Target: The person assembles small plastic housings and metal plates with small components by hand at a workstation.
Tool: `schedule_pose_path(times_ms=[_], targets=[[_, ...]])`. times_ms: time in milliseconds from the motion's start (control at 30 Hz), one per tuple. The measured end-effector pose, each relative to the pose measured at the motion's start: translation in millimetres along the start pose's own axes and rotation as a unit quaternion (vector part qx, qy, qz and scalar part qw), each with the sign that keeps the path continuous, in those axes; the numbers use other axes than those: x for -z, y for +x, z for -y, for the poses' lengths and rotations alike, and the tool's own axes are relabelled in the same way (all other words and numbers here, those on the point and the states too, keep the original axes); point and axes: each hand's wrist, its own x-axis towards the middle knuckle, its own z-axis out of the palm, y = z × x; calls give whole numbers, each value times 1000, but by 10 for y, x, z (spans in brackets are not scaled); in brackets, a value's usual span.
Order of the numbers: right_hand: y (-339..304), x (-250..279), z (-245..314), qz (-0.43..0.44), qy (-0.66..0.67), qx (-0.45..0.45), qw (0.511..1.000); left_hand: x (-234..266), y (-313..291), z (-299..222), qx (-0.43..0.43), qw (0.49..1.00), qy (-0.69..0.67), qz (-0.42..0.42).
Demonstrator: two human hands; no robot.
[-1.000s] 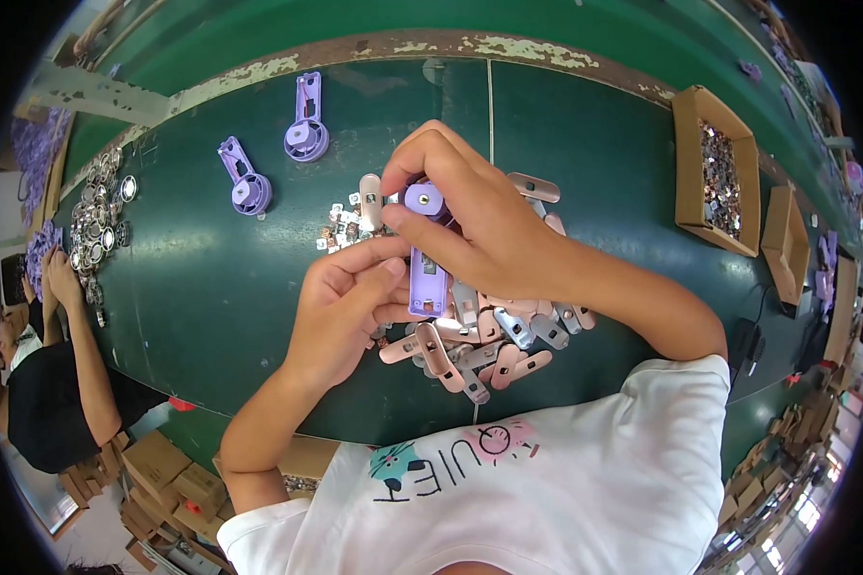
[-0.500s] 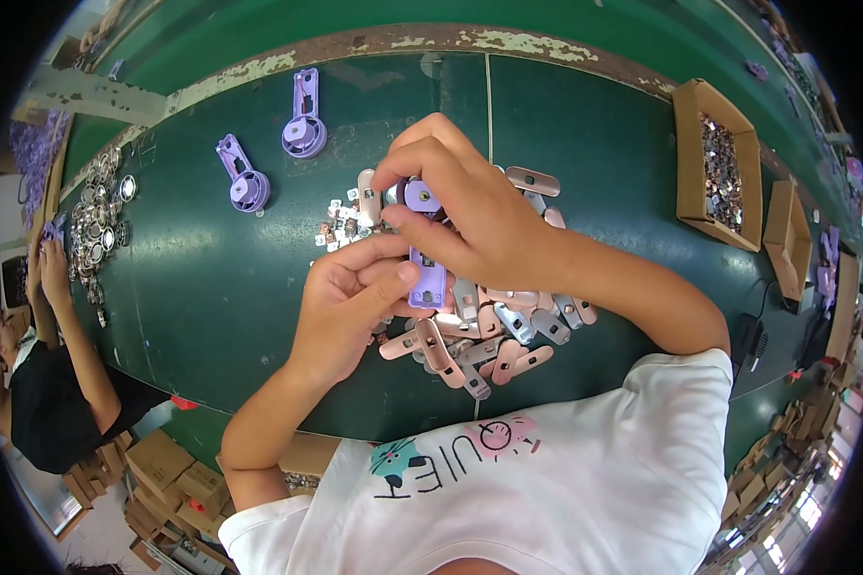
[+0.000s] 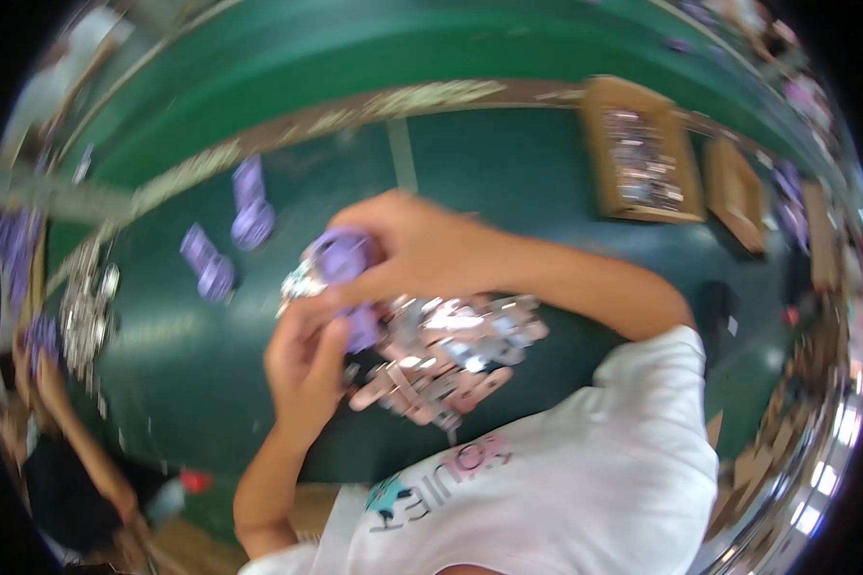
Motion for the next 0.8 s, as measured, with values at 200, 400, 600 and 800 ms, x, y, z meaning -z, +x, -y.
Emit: schedule_pose_path(times_ms=[200,400,600,800], targets=[[66,-154,-81,44,-143,171,974,166,-150,-65,5,998,66,-16],[-32,-146,-141,47,-68,134,987,19,-97,-41,24,999,29,-16],[11,-195,-90,-30,-26,144,989,98,-51,-72,-19,997,77,2],[69,-207,-184,-14,179,70,981,116,-6,-47,-9,995,94,18]])
